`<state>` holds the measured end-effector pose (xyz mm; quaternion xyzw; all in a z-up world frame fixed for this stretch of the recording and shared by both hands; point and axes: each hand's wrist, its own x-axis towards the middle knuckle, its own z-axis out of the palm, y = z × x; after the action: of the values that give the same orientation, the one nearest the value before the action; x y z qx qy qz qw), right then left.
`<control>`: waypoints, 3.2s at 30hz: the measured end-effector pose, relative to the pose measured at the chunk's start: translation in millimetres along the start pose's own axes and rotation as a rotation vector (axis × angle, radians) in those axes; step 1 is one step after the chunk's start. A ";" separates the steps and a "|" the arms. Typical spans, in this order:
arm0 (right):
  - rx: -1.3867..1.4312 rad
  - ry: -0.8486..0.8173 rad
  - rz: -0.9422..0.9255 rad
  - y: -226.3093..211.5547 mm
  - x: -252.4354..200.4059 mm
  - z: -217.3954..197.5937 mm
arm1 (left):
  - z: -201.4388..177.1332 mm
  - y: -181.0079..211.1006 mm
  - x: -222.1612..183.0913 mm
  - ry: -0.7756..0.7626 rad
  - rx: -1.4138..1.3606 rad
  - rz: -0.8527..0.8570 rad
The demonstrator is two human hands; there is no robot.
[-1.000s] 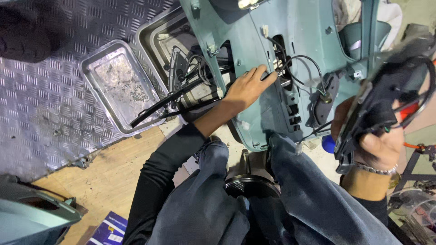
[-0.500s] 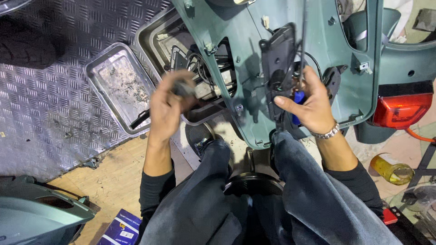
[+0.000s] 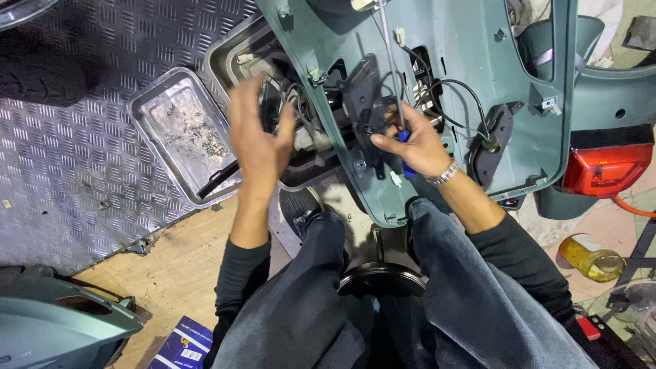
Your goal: The person works on a motorcycle fairing component by removing and reattaching small plastic parts and wiring connectors using a screwdriver.
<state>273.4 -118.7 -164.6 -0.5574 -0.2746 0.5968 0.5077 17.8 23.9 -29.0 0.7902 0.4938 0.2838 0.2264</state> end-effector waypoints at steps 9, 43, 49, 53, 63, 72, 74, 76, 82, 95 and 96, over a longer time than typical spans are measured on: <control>-0.098 -0.025 0.015 15.9 24.8 23.9 | 43.9 8.5 -29.1 -0.260 -0.428 -0.323; -0.619 0.204 -0.381 -27.2 52.2 21.0 | 114.2 -35.8 -74.9 -0.305 -0.517 -0.664; -0.500 0.131 -0.119 -18.2 56.3 24.7 | 100.6 -21.8 -66.3 -0.297 -0.634 -0.671; -0.564 0.156 -0.167 -12.8 57.7 26.7 | 105.3 -21.5 -67.7 -0.283 -0.683 -0.747; -0.527 0.137 -0.183 -16.4 54.8 24.6 | 119.6 -35.1 -73.2 -0.229 -0.882 -0.897; -0.506 0.162 -0.207 -13.3 55.7 27.4 | 116.0 -25.6 -64.5 -0.260 -0.688 -0.915; -0.458 0.167 -0.180 -11.9 56.8 27.5 | 114.9 -23.1 -62.0 -0.221 -0.726 -0.950; -0.478 0.168 -0.196 -7.5 58.3 25.5 | 110.1 -18.6 -57.2 -0.229 -0.748 -0.992; -0.517 0.165 -0.209 -7.7 55.0 26.7 | 121.7 -41.2 -76.5 -0.252 -0.799 -0.785; -0.500 0.242 -0.117 -7.0 64.0 28.8 | 103.9 -10.0 -58.8 -0.208 -0.661 -0.690; -0.501 0.242 -0.120 -7.9 65.2 27.9 | 106.4 -12.5 -58.6 -0.206 -0.662 -0.687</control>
<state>258.4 -49.9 -176.4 -0.7154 -0.3834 0.4084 0.4176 60.6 -32.4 -128.5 0.4910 0.5845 0.2546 0.5937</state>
